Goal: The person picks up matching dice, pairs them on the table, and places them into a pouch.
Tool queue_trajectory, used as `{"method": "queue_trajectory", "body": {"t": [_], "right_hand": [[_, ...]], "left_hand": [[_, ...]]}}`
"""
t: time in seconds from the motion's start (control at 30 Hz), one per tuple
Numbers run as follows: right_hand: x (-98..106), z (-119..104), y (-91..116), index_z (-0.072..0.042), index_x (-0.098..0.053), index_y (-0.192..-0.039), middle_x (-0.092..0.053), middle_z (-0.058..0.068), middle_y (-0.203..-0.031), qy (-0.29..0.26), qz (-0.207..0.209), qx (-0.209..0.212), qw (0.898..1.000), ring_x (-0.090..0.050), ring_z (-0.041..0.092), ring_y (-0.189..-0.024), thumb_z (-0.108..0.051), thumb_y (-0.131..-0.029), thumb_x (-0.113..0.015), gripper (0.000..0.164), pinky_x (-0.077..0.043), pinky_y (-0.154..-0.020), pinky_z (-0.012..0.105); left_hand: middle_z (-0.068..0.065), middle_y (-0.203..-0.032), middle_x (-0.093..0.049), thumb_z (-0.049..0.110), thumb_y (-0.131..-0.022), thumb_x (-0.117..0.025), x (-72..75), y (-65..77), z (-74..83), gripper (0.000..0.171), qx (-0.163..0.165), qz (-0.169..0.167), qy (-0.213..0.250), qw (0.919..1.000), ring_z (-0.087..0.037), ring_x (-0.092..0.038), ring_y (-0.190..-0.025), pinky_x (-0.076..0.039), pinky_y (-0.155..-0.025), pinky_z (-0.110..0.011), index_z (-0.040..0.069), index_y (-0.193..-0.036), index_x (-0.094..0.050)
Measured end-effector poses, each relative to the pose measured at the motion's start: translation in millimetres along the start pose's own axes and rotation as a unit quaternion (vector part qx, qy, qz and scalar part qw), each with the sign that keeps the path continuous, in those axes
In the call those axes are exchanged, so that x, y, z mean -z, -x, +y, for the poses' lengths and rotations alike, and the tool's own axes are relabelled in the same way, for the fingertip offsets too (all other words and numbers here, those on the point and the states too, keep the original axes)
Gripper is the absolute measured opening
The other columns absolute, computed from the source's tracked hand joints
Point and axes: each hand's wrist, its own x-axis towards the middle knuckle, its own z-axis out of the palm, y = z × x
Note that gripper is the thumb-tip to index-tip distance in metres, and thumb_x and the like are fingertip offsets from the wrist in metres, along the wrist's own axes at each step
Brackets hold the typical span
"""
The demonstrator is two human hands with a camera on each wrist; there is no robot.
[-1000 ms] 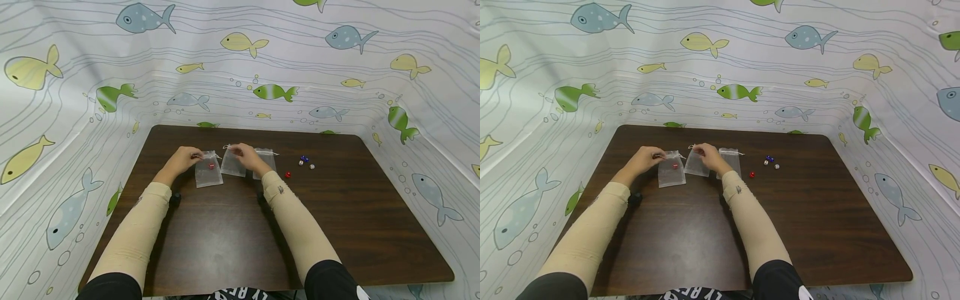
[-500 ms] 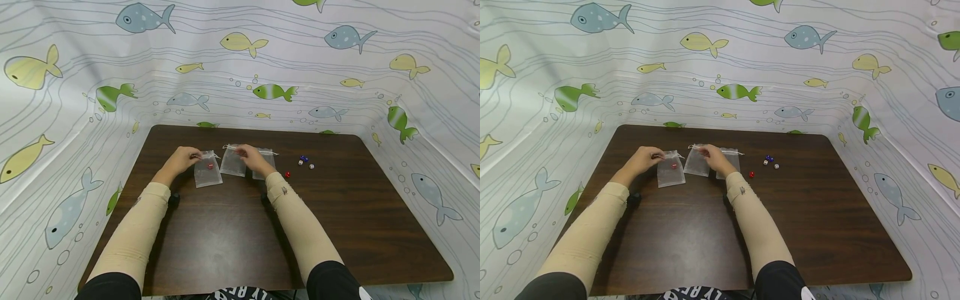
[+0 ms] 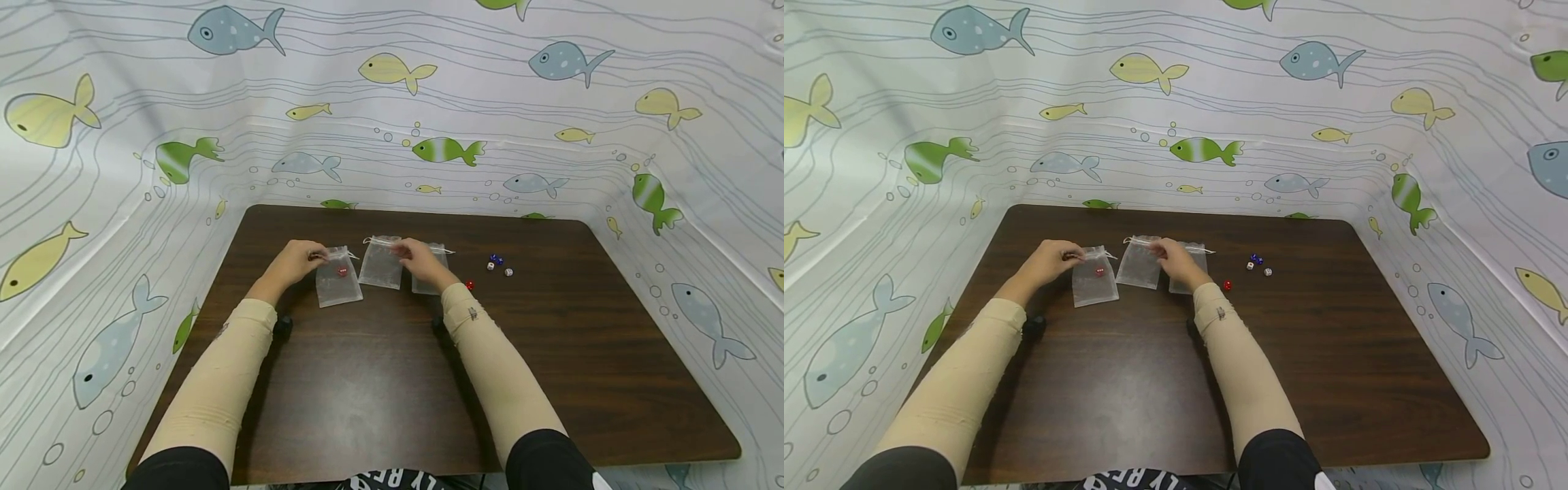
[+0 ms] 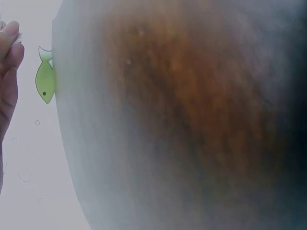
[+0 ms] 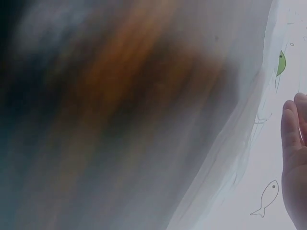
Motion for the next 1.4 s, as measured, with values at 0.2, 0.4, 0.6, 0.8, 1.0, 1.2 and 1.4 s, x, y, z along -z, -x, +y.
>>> {"method": "queue_trajectory", "body": {"t": [0.2,0.4,0.6,0.8,1.0,1.2,1.4], "right_hand": [[5,5,5,0.006,-0.059,-0.133,-0.062,0.022,-0.127,-0.012,0.008,-0.004,1.0,-0.059,0.034,-0.118,0.013,-0.097,-0.058,0.037,-0.048,-0.105,0.04],[11,11,10,0.008,-0.059,-0.131,-0.062,0.023,-0.124,-0.013,0.024,-0.002,1.0,-0.059,0.035,-0.117,0.014,-0.096,-0.059,0.035,-0.049,-0.104,0.04],[16,14,15,0.008,-0.059,-0.13,-0.062,0.023,-0.127,-0.012,0.028,-0.011,0.999,-0.058,0.036,-0.119,0.013,-0.097,-0.058,0.034,-0.048,-0.105,0.04],[19,20,21,0.006,-0.058,-0.133,-0.061,0.022,-0.13,-0.01,0.027,-0.03,0.999,-0.058,0.035,-0.121,0.011,-0.098,-0.058,0.035,-0.047,-0.106,0.041],[26,27,28,0.01,-0.057,-0.132,-0.063,0.026,-0.125,-0.011,0.046,-0.023,0.999,-0.059,0.039,-0.118,0.015,-0.095,-0.058,0.037,-0.048,-0.106,0.043],[32,32,36,0.009,-0.059,-0.129,-0.064,0.026,-0.125,-0.004,0.05,-0.03,0.998,-0.059,0.039,-0.118,0.014,-0.096,-0.058,0.034,-0.048,-0.106,0.045],[37,38,42,0.007,-0.059,-0.131,-0.063,0.025,-0.127,-0.006,0.046,-0.045,0.998,-0.059,0.039,-0.121,0.014,-0.096,-0.058,0.035,-0.047,-0.107,0.046]], "left_hand": [[-0.014,-0.098,-0.075,-0.001,-0.087,-0.078,-0.2,0.2,1.6,0.012,-0.002,0.003,0.007,1.0,-0.028,-0.072,-0.088,-0.06,-0.078,-0.042,0.001,-0.099,-0.077],[-0.014,-0.098,-0.075,0.0,-0.087,-0.077,-2.1,-0.5,-0.5,0.012,-0.004,0.005,0.007,1.0,-0.028,-0.072,-0.088,-0.06,-0.078,-0.042,0.002,-0.099,-0.077],[-0.014,-0.098,-0.075,0.0,-0.088,-0.077,-2.0,-1.5,-2.1,0.012,-0.002,0.004,0.009,0.9999,-0.028,-0.072,-0.088,-0.06,-0.078,-0.043,0.001,-0.099,-0.077],[-0.015,-0.1,-0.075,0.001,-0.088,-0.077,-1.8,-2.2,-1.2,0.012,0.003,-0.004,0.006,1.0,-0.029,-0.072,-0.089,-0.06,-0.079,-0.043,0.002,-0.1,-0.077],[-0.015,-0.101,-0.075,0.0,-0.089,-0.076,-0.4,-2.6,0.7,0.011,0.008,-0.007,0.008,0.9999,-0.029,-0.072,-0.09,-0.06,-0.079,-0.043,0.001,-0.1,-0.077],[-0.014,-0.101,-0.075,0.0,-0.089,-0.076,-0.8,-2.7,0.3,0.011,0.011,-0.007,0.004,0.9999,-0.027,-0.072,-0.089,-0.06,-0.079,-0.042,0.002,-0.1,-0.077],[-0.014,-0.1,-0.075,-0.001,-0.088,-0.077,-1.9,-2.3,-0.8,0.012,0.003,-0.003,0.004,1.0,-0.028,-0.072,-0.089,-0.06,-0.079,-0.043,0.001,-0.099,-0.077]]}}
